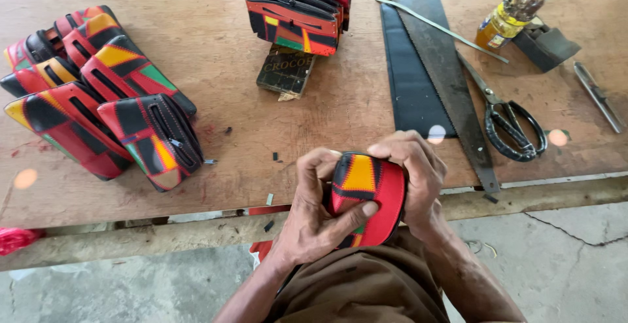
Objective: The person picks up a small patterned pouch from a stack on a wooden table, opens the zipper, and inspects the interior and exterior by turning it over. The person then closes the zipper and places the pouch back with the others.
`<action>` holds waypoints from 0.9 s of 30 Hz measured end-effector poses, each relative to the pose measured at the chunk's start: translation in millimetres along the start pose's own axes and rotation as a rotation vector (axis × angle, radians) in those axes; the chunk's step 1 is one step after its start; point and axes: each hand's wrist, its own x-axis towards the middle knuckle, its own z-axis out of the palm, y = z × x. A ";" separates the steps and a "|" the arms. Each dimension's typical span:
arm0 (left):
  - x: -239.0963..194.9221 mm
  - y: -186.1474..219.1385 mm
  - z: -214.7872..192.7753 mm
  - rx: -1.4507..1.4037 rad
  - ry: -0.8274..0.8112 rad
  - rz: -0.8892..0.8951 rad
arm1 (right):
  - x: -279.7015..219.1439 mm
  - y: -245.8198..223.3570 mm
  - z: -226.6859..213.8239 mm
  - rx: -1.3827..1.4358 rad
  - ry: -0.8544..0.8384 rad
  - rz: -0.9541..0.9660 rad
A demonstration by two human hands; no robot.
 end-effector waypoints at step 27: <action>34.6 -71.9 -40.5 -0.664 0.452 -0.292 | -46.0 74.1 -16.1 0.855 -0.450 0.489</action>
